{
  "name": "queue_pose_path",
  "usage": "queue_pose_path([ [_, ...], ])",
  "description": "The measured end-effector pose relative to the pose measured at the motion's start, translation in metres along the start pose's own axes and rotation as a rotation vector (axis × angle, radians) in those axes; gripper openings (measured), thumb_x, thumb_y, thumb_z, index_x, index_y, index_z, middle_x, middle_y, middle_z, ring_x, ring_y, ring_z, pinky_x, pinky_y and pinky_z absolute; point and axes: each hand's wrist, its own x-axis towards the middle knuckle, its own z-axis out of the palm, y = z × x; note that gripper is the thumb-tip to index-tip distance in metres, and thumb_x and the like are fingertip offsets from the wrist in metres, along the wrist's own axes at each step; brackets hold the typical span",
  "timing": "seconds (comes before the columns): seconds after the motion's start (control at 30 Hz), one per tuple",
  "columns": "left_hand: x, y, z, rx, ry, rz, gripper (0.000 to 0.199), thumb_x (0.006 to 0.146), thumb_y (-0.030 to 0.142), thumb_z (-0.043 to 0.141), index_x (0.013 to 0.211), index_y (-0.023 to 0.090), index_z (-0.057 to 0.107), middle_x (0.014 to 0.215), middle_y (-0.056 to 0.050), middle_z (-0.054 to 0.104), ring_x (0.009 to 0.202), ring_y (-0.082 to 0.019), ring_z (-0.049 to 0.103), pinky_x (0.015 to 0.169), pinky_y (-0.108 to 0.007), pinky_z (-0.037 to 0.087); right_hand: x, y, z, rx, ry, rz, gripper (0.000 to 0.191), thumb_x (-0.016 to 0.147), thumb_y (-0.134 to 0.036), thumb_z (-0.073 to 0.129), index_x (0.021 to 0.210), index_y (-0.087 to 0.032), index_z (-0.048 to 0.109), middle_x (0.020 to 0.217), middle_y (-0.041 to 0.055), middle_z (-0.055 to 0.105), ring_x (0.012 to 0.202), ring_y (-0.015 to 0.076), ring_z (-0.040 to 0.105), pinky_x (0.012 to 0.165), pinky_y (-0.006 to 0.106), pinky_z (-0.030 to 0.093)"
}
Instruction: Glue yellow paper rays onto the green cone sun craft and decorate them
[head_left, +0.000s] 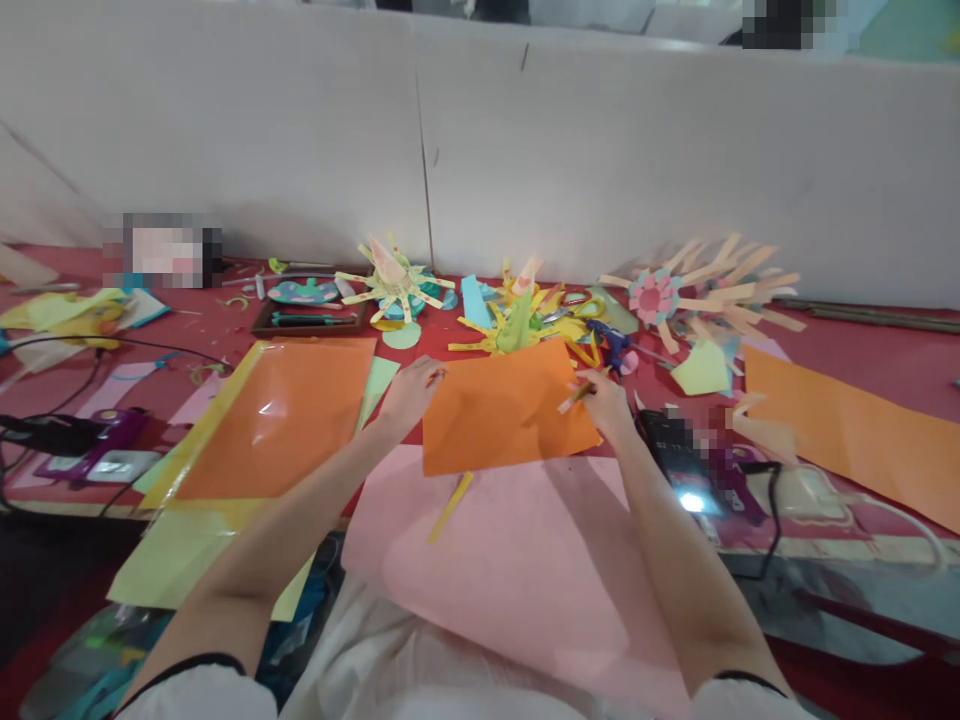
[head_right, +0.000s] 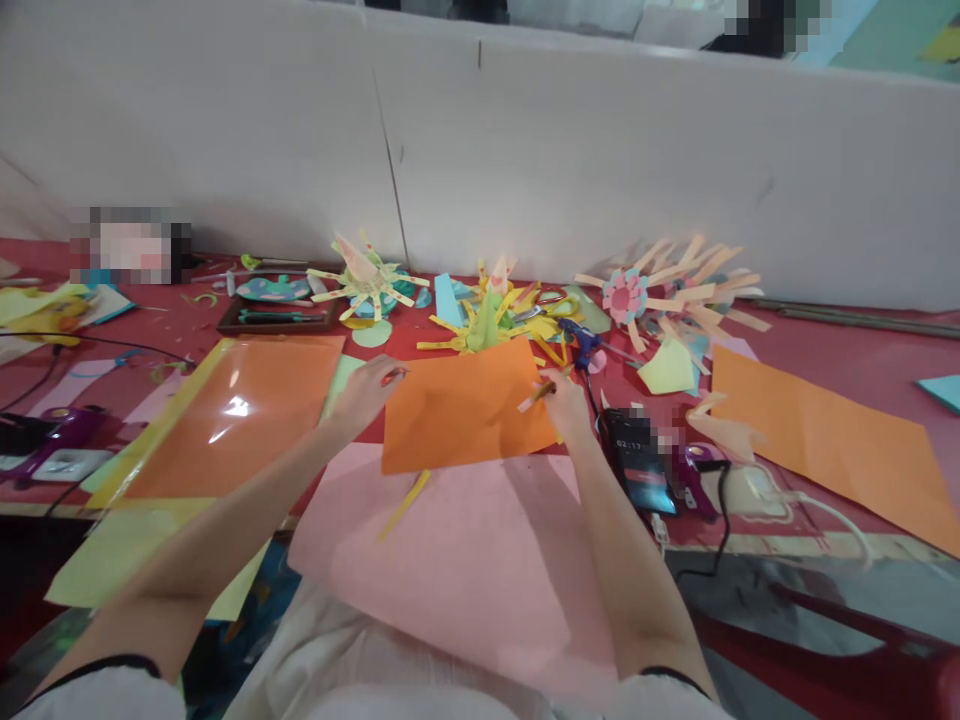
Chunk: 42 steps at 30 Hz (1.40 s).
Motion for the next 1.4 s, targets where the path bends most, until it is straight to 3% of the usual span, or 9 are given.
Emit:
queue_pose_path([
  [0.13,0.009,0.002,0.018,-0.023,0.035,0.033,0.023,0.088,0.014,0.044,0.092,0.017,0.066,0.093,-0.005,0.068,0.076,-0.014,0.064,0.072,-0.025,0.049,0.001,-0.012,-0.01,-0.158,0.148,0.033,0.021,0.073,-0.031,0.062,0.089,-0.019,0.069,0.076,0.0092,0.068,0.075,0.0239,0.062,0.066,0.033,0.044],
  [0.23,0.01,0.004,0.029,-0.03,0.042,0.083,0.026,0.09,0.017,0.041,0.097,0.018,0.066,0.098,-0.006,0.069,0.086,-0.015,0.064,0.079,-0.027,0.049,0.0,-0.033,-0.005,-0.12,0.227,-0.035,0.024,0.082,-0.037,0.053,0.092,-0.019,0.065,0.09,0.0117,0.069,0.09,0.0253,0.062,0.078,0.036,0.045],
  [0.4,0.001,0.007,0.041,0.102,-0.026,0.38,0.032,0.091,0.016,0.04,0.108,0.024,0.066,0.127,-0.005,0.061,0.111,-0.02,0.059,0.087,-0.035,0.045,-0.003,-0.073,0.035,0.302,-0.095,-0.25,0.024,0.087,-0.037,0.044,0.095,-0.023,0.061,0.089,0.0062,0.07,0.085,0.0192,0.067,0.076,0.031,0.05],
  [0.47,-0.002,0.005,0.043,0.194,-0.056,0.501,0.035,0.093,0.015,0.038,0.113,0.026,0.064,0.132,-0.004,0.057,0.113,-0.02,0.058,0.085,-0.035,0.045,-0.004,-0.079,0.053,0.407,-0.199,-0.317,0.021,0.086,-0.031,0.044,0.095,-0.023,0.061,0.088,0.0055,0.07,0.086,0.0184,0.066,0.08,0.032,0.051],
  [0.57,-0.003,0.002,0.044,0.249,-0.059,0.553,0.035,0.094,0.018,0.039,0.118,0.028,0.062,0.133,-0.002,0.056,0.111,-0.02,0.058,0.083,-0.034,0.044,-0.005,-0.075,0.067,0.518,-0.304,-0.378,0.022,0.081,-0.024,0.048,0.098,-0.023,0.061,0.091,0.0049,0.069,0.087,0.0178,0.065,0.085,0.036,0.051],
  [0.83,-0.003,0.001,0.041,-0.069,-0.104,0.516,0.031,0.093,0.021,0.04,0.108,0.028,0.066,0.122,-0.002,0.064,0.107,-0.018,0.059,0.09,-0.035,0.045,-0.01,-0.072,0.056,0.632,-0.441,-0.274,0.025,0.086,-0.03,0.051,0.106,-0.027,0.065,0.094,0.0024,0.068,0.086,0.0163,0.067,0.088,0.036,0.05],
  [1.1,-0.005,0.011,0.032,-0.567,-0.303,0.413,0.029,0.094,0.028,0.041,0.101,0.024,0.068,0.127,-0.008,0.061,0.109,-0.02,0.06,0.093,-0.037,0.048,-0.021,-0.085,0.063,0.728,-0.327,-0.074,0.012,0.072,-0.036,0.068,0.074,-0.024,0.067,0.075,0.0009,0.069,0.072,0.0162,0.066,0.071,0.032,0.056],
  [1.23,-0.007,0.015,0.029,-0.701,-0.367,0.357,0.027,0.094,0.031,0.043,0.103,0.024,0.068,0.136,-0.007,0.053,0.116,-0.021,0.057,0.097,-0.039,0.045,-0.023,-0.088,0.066,0.886,-0.264,0.043,0.015,0.067,-0.035,0.073,0.07,-0.024,0.063,0.067,-0.0019,0.066,0.064,0.0149,0.065,0.067,0.031,0.056],
  [1.4,-0.006,0.009,0.03,-0.781,-0.369,0.304,0.025,0.093,0.028,0.046,0.106,0.025,0.067,0.138,-0.006,0.051,0.121,-0.021,0.053,0.101,-0.038,0.042,-0.03,-0.089,0.068,0.931,-0.257,0.005,0.009,0.075,-0.032,0.068,0.081,-0.025,0.066,0.073,-0.001,0.07,0.066,0.014,0.067,0.069,0.03,0.056],
])
